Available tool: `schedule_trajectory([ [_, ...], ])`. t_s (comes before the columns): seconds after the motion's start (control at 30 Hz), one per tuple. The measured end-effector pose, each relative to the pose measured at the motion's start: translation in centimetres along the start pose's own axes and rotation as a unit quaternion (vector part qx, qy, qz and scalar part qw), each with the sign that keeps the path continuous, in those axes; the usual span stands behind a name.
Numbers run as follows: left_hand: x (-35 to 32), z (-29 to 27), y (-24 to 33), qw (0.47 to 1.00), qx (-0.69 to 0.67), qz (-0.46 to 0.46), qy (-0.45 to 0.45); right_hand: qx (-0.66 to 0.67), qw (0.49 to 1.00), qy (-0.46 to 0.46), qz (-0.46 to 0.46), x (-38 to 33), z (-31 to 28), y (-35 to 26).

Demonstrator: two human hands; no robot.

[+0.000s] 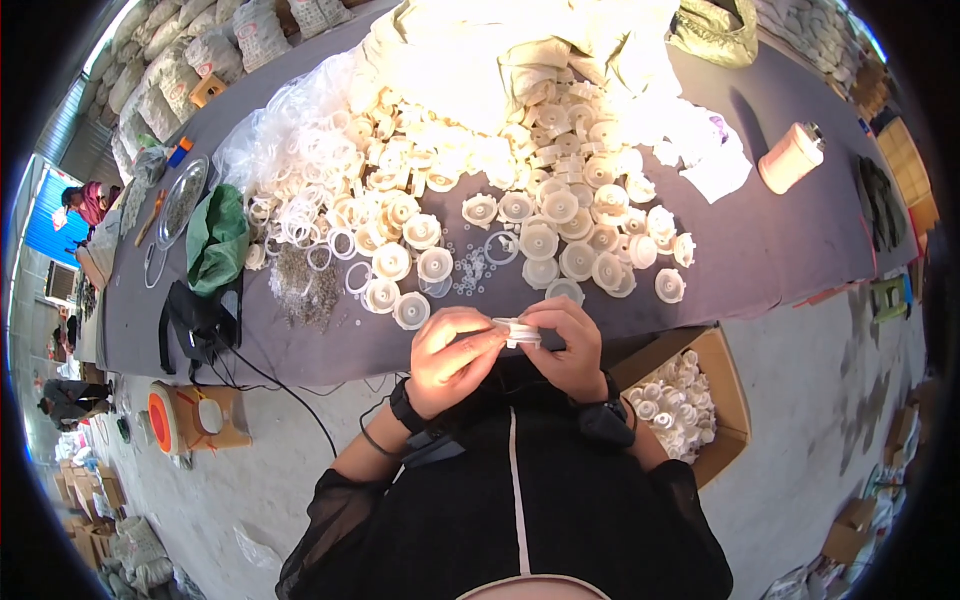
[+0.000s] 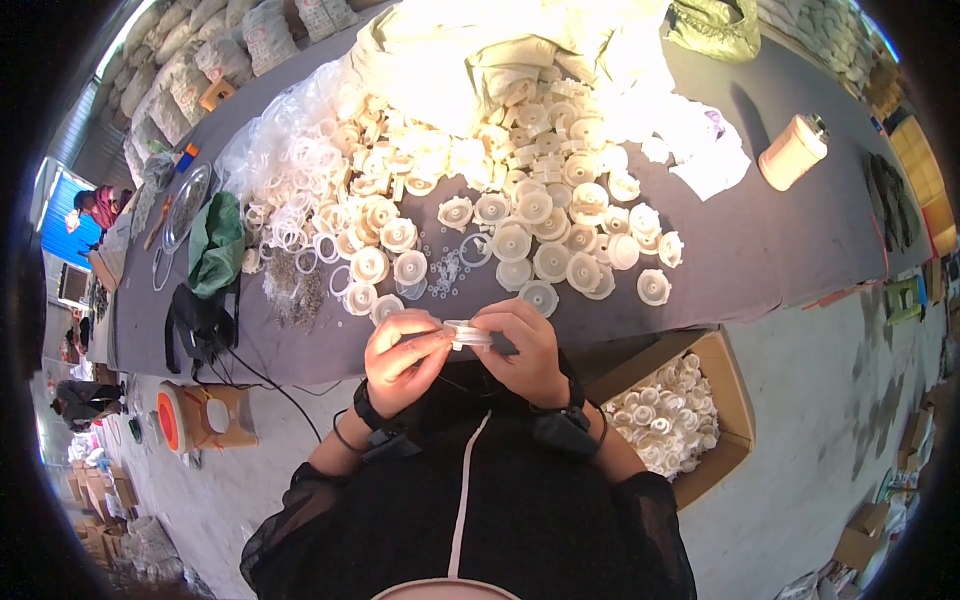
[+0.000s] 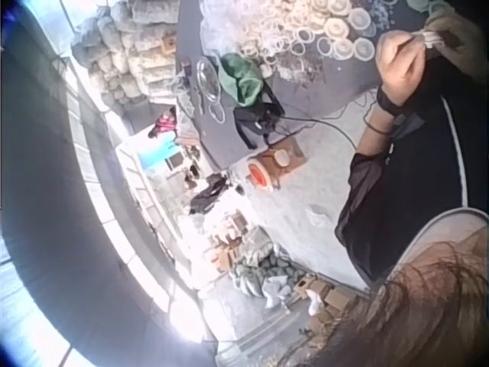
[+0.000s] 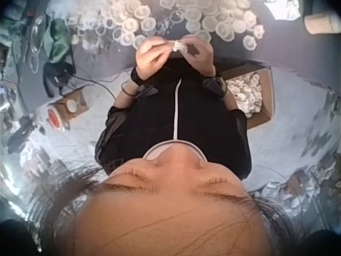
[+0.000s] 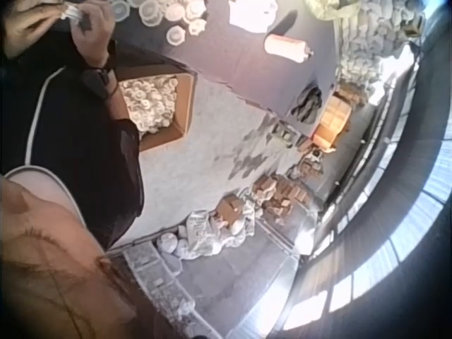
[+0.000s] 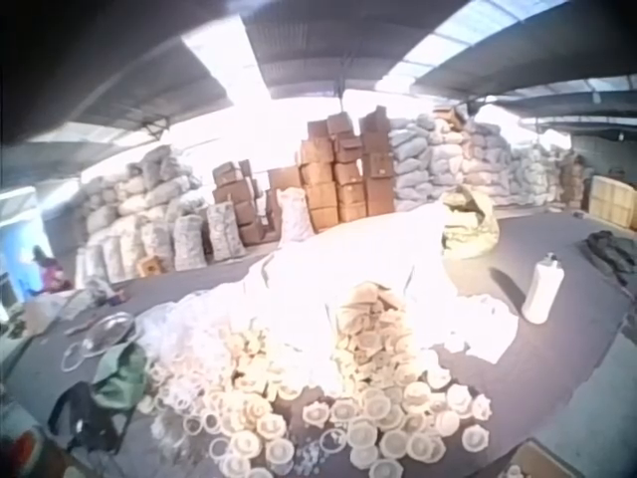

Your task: Inspecting and sorting white plastic components into a cardboard box on a workbench.

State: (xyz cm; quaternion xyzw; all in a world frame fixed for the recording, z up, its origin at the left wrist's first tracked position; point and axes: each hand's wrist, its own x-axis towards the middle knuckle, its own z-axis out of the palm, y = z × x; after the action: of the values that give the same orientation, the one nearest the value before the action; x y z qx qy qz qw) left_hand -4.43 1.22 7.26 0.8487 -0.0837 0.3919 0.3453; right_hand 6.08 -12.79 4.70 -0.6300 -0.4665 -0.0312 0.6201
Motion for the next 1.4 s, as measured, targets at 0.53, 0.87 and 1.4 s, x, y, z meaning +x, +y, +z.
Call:
schedule_trajectory([
  [0.53, -0.1, 0.0, 0.0, 0.977, -0.187, -0.098, -0.020, -0.098, 0.986, 0.035, -0.131, 0.7, -0.6, 0.0],
  [0.87, 0.5, 0.2, -0.3, 0.735, -0.496, -0.461, -0.036, -0.217, 0.943, 0.004, -0.251, 1.0, -0.9, 0.7],
  [1.4, -1.5, 1.6, -1.2, 0.760, -0.547, -0.346, -0.053, 0.551, 0.765, -0.001, 0.333, -1.8, 1.6, 2.5],
])
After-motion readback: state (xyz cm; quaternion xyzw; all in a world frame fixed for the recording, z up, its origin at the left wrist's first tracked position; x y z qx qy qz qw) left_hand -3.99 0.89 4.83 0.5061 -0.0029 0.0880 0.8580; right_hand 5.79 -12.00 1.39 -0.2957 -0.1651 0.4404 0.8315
